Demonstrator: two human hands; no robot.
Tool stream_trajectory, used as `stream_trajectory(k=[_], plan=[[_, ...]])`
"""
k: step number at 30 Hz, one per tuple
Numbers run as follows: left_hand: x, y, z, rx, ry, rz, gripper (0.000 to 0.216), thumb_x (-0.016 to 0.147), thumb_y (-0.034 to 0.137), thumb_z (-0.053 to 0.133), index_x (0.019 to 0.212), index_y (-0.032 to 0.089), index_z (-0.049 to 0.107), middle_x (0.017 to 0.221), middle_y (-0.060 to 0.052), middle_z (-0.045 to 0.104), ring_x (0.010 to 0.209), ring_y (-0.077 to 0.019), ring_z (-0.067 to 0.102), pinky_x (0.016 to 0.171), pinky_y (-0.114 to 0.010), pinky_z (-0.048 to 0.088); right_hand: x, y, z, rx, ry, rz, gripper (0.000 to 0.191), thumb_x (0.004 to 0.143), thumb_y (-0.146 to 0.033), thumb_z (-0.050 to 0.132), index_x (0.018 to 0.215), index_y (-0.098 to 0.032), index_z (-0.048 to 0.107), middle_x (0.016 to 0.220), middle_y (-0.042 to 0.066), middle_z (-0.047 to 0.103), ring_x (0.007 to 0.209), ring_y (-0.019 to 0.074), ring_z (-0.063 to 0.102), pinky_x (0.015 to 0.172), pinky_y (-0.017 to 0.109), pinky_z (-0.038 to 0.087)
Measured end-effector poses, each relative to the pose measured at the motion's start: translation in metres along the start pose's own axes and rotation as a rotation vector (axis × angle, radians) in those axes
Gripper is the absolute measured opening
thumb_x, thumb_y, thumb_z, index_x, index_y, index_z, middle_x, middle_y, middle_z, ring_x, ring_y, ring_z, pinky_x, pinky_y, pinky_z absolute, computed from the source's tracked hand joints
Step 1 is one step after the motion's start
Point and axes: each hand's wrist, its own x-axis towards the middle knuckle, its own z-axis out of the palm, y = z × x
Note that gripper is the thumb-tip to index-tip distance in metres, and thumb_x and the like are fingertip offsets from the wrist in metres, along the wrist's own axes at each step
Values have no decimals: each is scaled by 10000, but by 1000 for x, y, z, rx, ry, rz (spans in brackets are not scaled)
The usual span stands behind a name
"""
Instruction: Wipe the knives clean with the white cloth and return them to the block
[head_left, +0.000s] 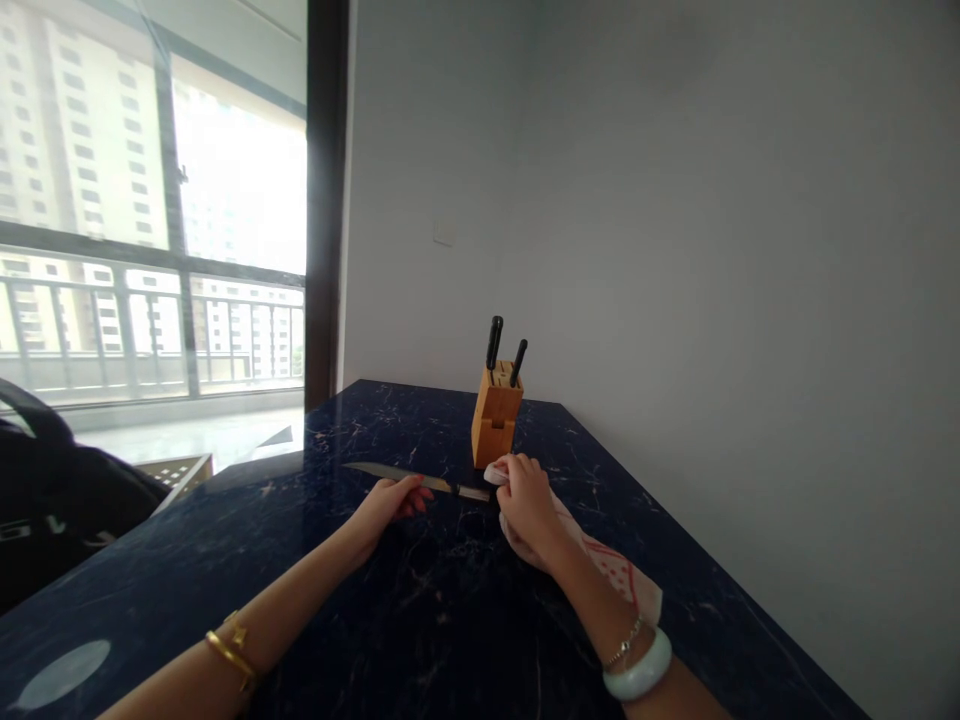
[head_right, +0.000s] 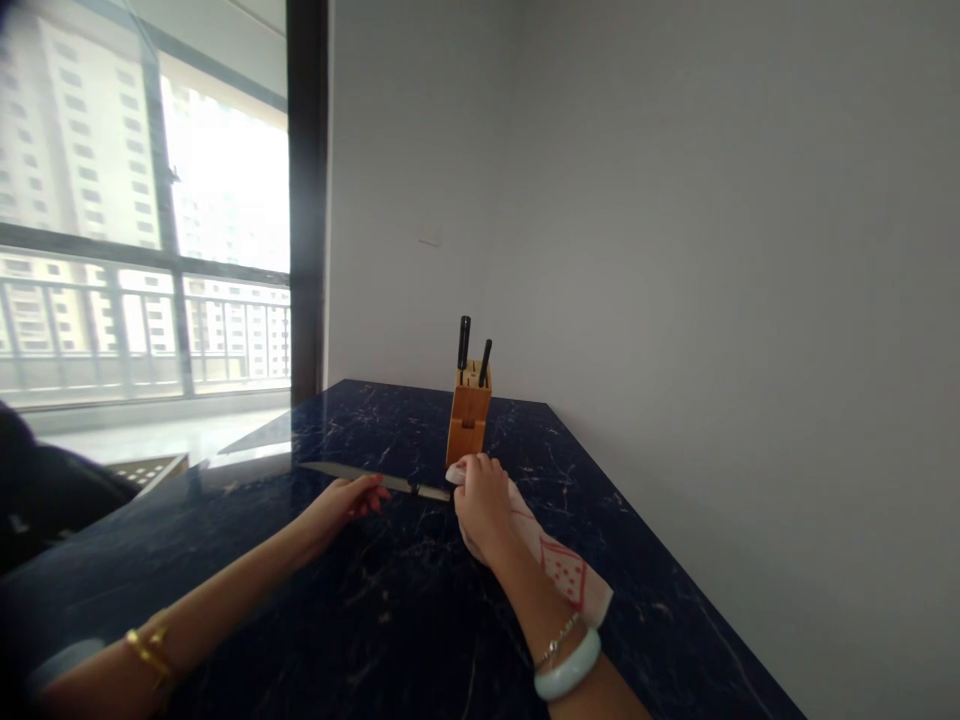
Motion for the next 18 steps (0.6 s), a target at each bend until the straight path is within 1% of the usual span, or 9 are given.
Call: stream_trajectory(k=[2,4,6,8,12,14,16,18], plan=[[2,-4,-2,-35,1,-32,344,659,434,539,647,113,660,532,-4,569,467,-79,441,477,-198,297,0,-14,-4,18,34,-92,240,778,-178,435,1006,-206,503,965,50,538,920,198,433,818,315,284],[4,-6,-4,-93,-10,-57,314,658,411,541,652,118,656,533,2,565,470,-76,441,480,-195,299,-1,-26,-4,24,12,-207,270,795,-284,492,1057,-221,485,971,38,548,929,199,432,833,322,273],[4,-7,-4,-150,-30,-85,286,662,389,533,649,126,647,534,6,565,476,-77,444,478,-195,296,-4,-33,-3,-5,-25,-263,312,784,-341,538,1067,-226,474,966,34,552,921,203,439,822,335,271],[3,-6,-3,-194,-59,-111,259,661,371,528,640,135,634,543,9,569,482,-79,449,477,-196,296,-5,-35,-1,-49,-49,-271,281,782,-338,557,1030,-226,487,947,32,553,907,202,447,809,343,268],[-2,-1,-1,-258,-119,-128,218,652,344,537,619,142,610,534,24,550,484,-70,444,496,-193,309,-6,-33,-1,-133,-62,-256,151,799,-317,543,913,-220,524,890,32,555,877,197,454,794,351,262],[-4,3,-1,-262,-161,-132,220,664,342,534,611,139,602,515,30,524,479,-67,433,494,-191,310,-5,-31,-2,-151,-73,-261,131,803,-326,537,880,-219,537,867,33,566,873,197,453,789,348,260],[-6,6,-1,-282,-195,-128,222,685,354,536,642,146,600,543,34,525,485,-63,432,490,-185,306,-4,-30,-3,-135,-83,-248,133,811,-347,524,858,-225,547,841,25,586,869,196,455,786,348,253],[-7,7,0,-286,-239,-115,262,710,413,538,679,159,593,578,36,531,499,-59,443,495,-180,307,-3,-28,-3,-101,-90,-217,151,829,-369,493,864,-237,557,822,15,606,863,192,462,782,350,245]])
